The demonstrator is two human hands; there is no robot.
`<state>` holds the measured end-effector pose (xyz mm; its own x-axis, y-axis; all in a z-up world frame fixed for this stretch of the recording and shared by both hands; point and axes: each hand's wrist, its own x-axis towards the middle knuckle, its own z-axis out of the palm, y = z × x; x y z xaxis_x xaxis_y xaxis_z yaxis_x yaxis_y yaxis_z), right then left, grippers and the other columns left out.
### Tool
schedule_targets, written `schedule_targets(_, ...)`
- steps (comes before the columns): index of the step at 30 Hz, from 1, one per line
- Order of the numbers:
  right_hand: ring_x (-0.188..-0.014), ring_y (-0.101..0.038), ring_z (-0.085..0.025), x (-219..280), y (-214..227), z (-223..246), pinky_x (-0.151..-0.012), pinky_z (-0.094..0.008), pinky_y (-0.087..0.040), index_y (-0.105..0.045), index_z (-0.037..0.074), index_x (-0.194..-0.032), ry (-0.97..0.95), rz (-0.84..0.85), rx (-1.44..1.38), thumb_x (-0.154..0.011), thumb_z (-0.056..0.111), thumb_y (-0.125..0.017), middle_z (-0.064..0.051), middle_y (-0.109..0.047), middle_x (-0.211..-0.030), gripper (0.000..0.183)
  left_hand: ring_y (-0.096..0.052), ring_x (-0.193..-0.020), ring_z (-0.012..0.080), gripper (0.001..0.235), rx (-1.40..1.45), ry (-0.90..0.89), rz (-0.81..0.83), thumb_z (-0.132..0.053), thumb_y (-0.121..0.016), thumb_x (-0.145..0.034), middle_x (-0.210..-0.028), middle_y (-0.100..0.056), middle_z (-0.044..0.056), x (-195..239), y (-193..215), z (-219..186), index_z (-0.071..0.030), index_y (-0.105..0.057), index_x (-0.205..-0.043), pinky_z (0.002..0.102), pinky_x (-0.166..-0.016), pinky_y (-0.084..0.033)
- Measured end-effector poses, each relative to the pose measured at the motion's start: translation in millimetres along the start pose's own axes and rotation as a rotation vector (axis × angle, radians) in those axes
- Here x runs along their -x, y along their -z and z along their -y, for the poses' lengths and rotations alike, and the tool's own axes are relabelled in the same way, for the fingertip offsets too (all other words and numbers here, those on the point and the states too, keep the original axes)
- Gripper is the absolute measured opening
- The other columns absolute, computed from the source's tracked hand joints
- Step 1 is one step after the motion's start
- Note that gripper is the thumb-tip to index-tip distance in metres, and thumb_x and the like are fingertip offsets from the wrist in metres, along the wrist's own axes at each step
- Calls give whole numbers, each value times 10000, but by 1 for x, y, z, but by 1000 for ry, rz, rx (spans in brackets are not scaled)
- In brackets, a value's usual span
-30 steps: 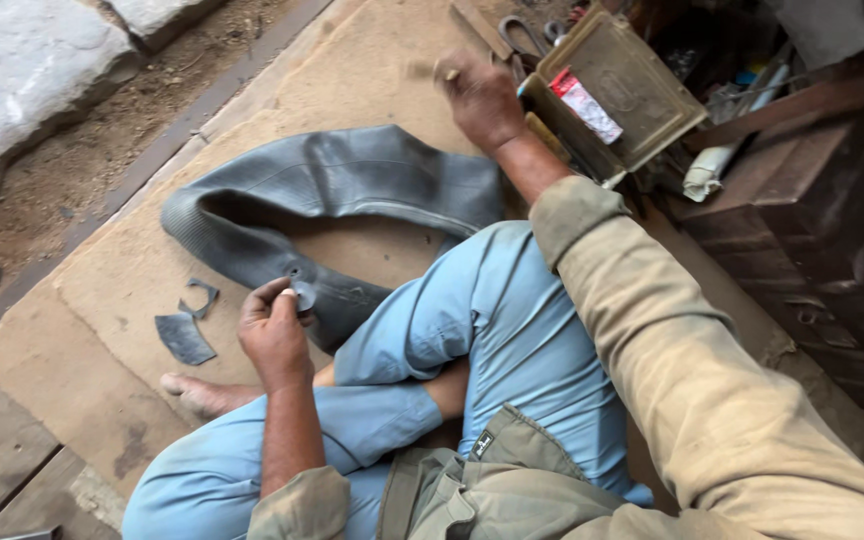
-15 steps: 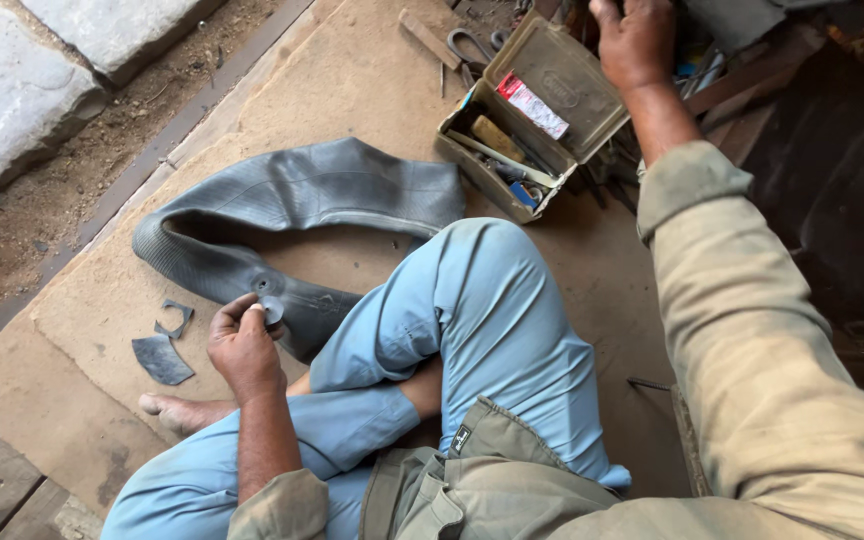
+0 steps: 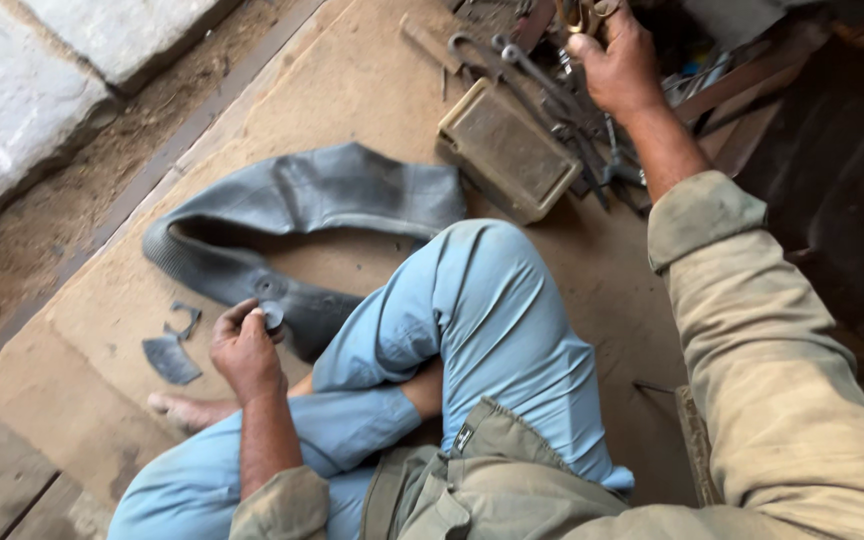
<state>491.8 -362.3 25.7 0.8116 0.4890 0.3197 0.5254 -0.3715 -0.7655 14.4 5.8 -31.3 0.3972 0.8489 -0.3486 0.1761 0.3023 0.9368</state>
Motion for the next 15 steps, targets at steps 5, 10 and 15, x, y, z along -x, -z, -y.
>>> schedule_targets(5,-934,-692,-415,8,-19,-22,-782,-506,-543,-640,34,-1182,-117,39,572,-945,176,-800,-212,-724,-1037,319,-672,-737,115,159,-23,35,-25,-41,-592,-958,-938,-698,68,9,-6,-17,9,-677,-1083,250,-578,-558)
schedule_targets(10,-956,-712,-366,-1,-76,-18,-830,-466,-550,-740,76,-1073,-127,67,403,-917,201,-761,-165,-754,-1030,201,-656,-715,134,179,-6,32,-3,-46,-628,-968,-948,-690,77,8,-4,-13,22,-656,-1131,248,-581,-552)
schedule_targets(15,-964,-711,-336,-33,-132,0,-841,-449,-549,-750,67,-1029,-105,82,352,-930,227,-778,-148,-757,-1002,190,-656,-801,127,292,90,-27,64,-2,-663,-949,-993,-665,80,2,0,-4,44,-636,-1236,266,-631,-578)
